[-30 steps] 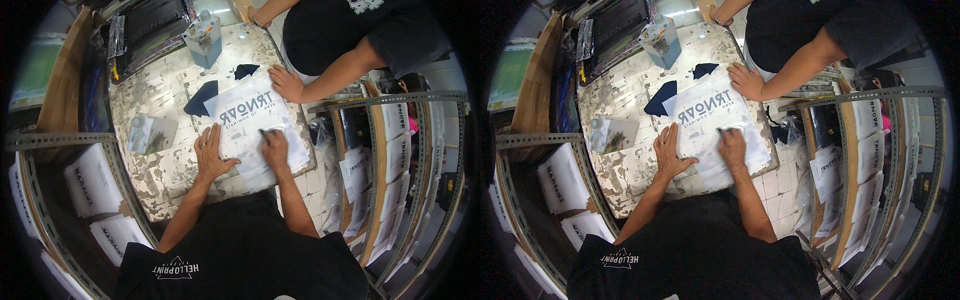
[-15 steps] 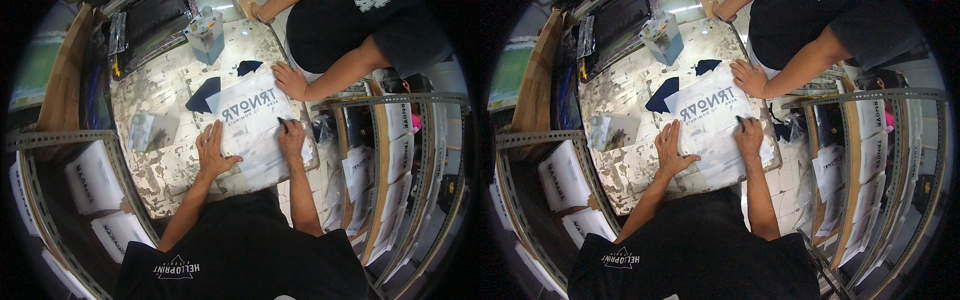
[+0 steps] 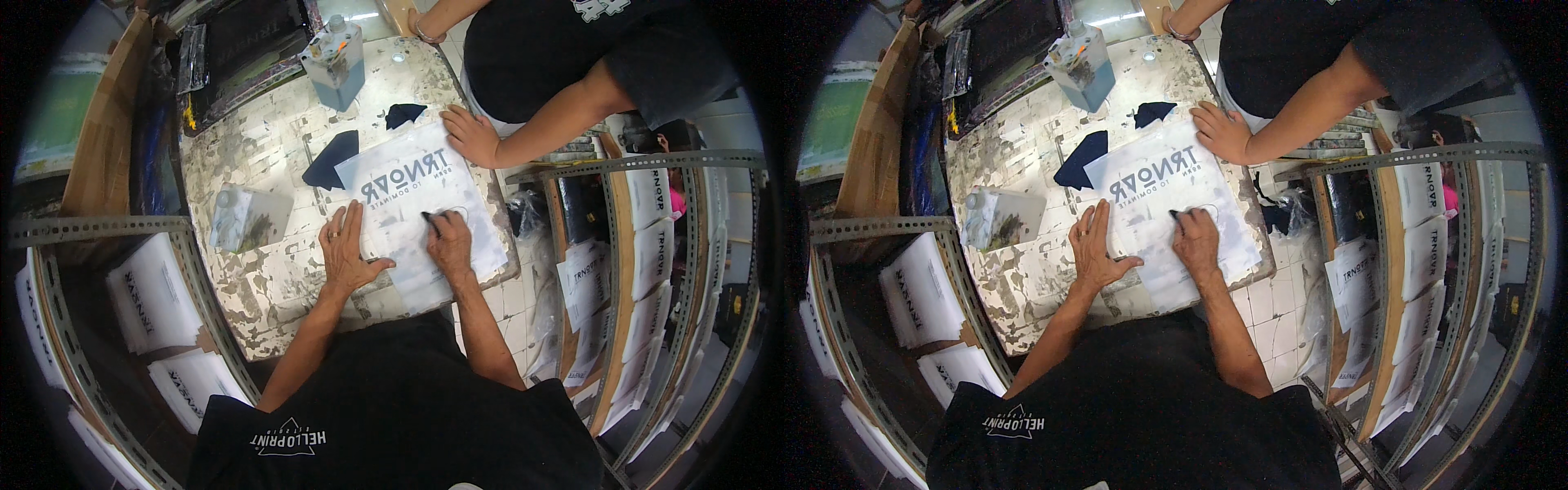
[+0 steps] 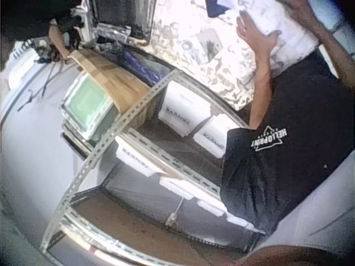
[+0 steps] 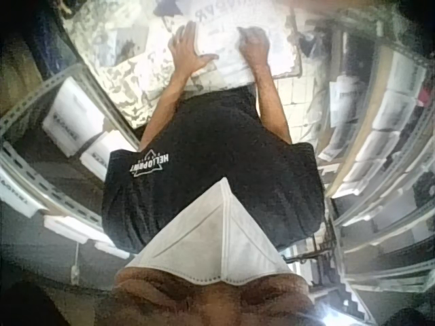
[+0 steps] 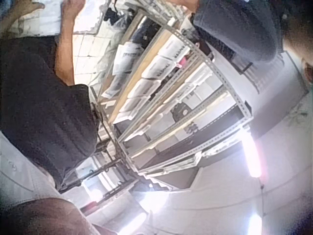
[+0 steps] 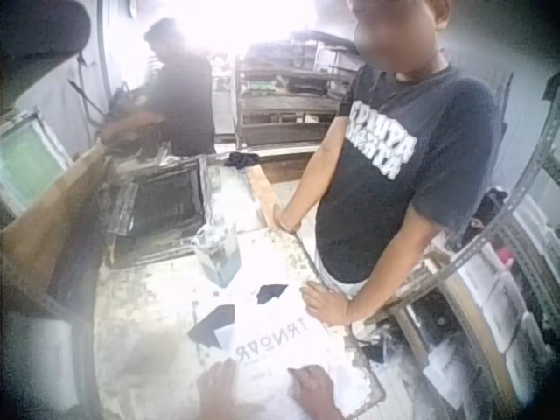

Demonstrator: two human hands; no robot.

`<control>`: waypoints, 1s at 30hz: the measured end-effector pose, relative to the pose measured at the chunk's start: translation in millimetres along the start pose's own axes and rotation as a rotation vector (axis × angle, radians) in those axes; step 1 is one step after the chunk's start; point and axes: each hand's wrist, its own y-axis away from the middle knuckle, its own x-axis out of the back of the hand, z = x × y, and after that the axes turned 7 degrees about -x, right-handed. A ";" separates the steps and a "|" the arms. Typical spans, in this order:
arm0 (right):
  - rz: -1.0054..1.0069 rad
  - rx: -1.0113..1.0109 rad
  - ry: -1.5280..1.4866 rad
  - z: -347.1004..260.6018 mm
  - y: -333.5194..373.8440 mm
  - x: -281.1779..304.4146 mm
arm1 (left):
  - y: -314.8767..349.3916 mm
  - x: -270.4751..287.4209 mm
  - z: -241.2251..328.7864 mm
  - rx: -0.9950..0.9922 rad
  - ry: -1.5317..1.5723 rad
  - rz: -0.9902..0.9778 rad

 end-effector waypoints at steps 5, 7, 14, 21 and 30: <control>0.078 -0.195 0.213 33.2 -23.4 22.9 | 2.5 -0.2 -0.6 -0.010 0.020 0.017; 0.045 -0.144 0.128 20.6 -17.2 17.4 | 0.2 0.8 1.1 -0.003 0.006 0.001; 0.077 -0.065 0.100 28.1 -17.0 10.9 | 2.1 -0.7 0.4 -0.013 0.007 0.019; -0.028 0.018 -0.014 -5.1 -1.5 2.8 | -0.3 0.4 0.0 0.000 0.003 0.002; -0.010 -0.037 0.059 -0.2 -3.6 11.6 | 0.1 -3.6 -1.3 -0.004 -0.007 0.013</control>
